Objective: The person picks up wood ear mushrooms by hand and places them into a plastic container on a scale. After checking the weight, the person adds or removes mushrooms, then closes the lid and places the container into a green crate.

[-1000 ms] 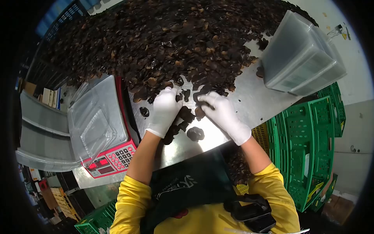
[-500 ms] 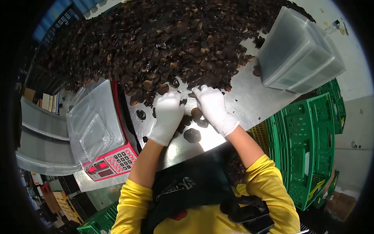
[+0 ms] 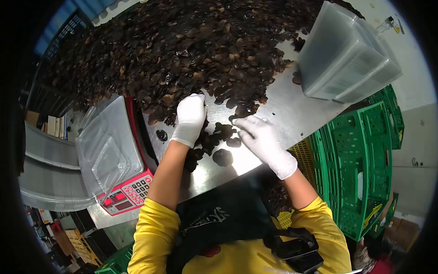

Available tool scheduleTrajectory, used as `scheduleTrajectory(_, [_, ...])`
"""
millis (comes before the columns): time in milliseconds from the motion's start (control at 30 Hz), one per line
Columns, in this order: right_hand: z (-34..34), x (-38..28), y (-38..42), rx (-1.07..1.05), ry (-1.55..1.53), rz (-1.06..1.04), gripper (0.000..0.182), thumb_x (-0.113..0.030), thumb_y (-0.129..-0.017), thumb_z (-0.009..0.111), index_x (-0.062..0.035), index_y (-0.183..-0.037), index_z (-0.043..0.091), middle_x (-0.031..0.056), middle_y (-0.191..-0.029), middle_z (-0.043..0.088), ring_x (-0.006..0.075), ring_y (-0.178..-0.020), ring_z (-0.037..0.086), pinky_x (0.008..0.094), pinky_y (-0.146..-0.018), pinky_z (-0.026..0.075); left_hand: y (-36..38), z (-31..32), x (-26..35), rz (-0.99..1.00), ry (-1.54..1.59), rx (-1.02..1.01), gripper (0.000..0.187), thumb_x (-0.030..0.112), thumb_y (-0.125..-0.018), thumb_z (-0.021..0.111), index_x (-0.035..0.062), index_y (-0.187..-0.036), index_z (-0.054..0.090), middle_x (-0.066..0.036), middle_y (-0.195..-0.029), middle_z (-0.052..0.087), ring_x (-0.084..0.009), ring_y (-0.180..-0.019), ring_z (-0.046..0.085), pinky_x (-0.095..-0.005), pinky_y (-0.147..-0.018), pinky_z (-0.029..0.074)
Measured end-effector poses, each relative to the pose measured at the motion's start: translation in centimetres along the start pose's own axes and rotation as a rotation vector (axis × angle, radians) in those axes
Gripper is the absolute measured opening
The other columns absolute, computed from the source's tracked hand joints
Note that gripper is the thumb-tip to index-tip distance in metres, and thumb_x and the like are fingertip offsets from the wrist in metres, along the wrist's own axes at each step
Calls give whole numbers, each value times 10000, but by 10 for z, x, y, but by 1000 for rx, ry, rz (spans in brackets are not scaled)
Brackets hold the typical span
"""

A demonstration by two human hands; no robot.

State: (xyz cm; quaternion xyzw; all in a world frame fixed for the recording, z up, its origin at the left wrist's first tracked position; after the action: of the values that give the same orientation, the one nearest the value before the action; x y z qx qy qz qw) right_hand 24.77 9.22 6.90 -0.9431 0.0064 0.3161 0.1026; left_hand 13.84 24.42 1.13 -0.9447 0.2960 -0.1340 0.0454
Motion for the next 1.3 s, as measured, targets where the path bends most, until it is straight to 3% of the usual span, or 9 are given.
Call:
scheduleTrajectory(133, [-29, 21, 17, 75, 8, 45, 210, -38, -815, 664, -63, -1022, 683, 79, -939, 681, 253, -864, 643, 321, -801, 497, -6, 19, 4, -14, -31, -141, 85, 128, -728, 649, 48, -728, 679, -151, -807, 670, -327, -760, 667, -423, -691, 531])
scheduleTrajectory(300, [-68, 47, 32, 188, 85, 122, 141, -66, -825, 659, -70, -960, 699, 97, -863, 671, 276, -790, 649, 353, -749, 503, 45, -71, 68, 275, 362, 371, 112, 141, -732, 641, 42, -784, 635, -129, -810, 664, -311, -720, 641, -409, -650, 521])
scheduleTrajectory(333, [-70, 60, 34, 178, 18, 197, 134, -65, -830, 653, -67, -956, 701, 102, -857, 669, 278, -786, 647, 354, -744, 503, 58, -49, 108, 367, 102, -100, 133, 137, -749, 630, 54, -853, 640, -115, -842, 657, -291, -741, 628, -399, -635, 509])
scheduleTrajectory(433, [-66, 66, 22, 153, 49, 256, 144, -84, -833, 640, -74, -965, 699, 107, -866, 667, 292, -792, 648, 367, -755, 508, 142, -18, 192, 548, 514, -337, 258, 82, -811, 578, 35, -1051, 661, -107, -1007, 668, -264, -923, 639, -346, -797, 506])
scheduleTrajectory(600, [-8, 17, -18, 111, 368, -101, 181, -210, -780, 685, -109, -931, 686, 88, -826, 608, 283, -765, 621, 403, -708, 497, 192, -28, 209, 783, 587, -247, 124, 101, -749, 594, 87, -850, 664, -75, -930, 648, -238, -885, 628, -362, -788, 494])
scheduleTrajectory(833, [1, 36, -30, 171, 319, 12, 136, -217, -780, 696, -98, -846, 695, 83, -802, 602, 282, -748, 618, 400, -660, 497, 187, -77, 87, 342, 516, -176, 119, 91, -791, 642, 76, -908, 635, -70, -928, 640, -264, -916, 612, -404, -812, 501])
scheduleTrajectory(1067, [20, 31, -3, -41, -86, 165, 349, -207, -780, 772, -34, -1068, 679, 91, -832, 589, 222, -757, 595, 317, -718, 486, 187, -72, -9, -198, -182, -127, 796, 195, -742, 738, 0, -1415, 358, -158, -1313, 497, -269, -1064, 577, -313, -771, 549])
scheduleTrajectory(1133, [25, 22, 1, -162, 34, 149, 653, -386, -719, 797, -100, -1261, 571, 119, -1059, 601, 316, -921, 640, 393, -785, 517, 185, -62, -14, -160, -514, -141, 1033, 284, -674, 805, -29, -1475, 232, -137, -1259, 509, -200, -1044, 586, -240, -683, 555])
scheduleTrajectory(1300, [39, 23, 11, -328, 267, 164, 1197, -441, -470, 909, -89, -1453, 324, 166, -1166, 485, 367, -999, 605, 430, -828, 508, 177, -41, -36, -217, -209, -286, 1059, 189, -669, 816, -36, -1486, 181, -136, -1132, 506, -265, -988, 598, -294, -726, 557])
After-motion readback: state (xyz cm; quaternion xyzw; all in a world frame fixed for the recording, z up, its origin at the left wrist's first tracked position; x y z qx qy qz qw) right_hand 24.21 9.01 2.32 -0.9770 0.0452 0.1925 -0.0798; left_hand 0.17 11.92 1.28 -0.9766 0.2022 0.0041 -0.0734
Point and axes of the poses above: each hand's wrist, its own y-axis away from the middle knuckle, its own z-axis out of the palm, x = y × z, the point moved 10 cm from there along -y, towards the middle knuckle
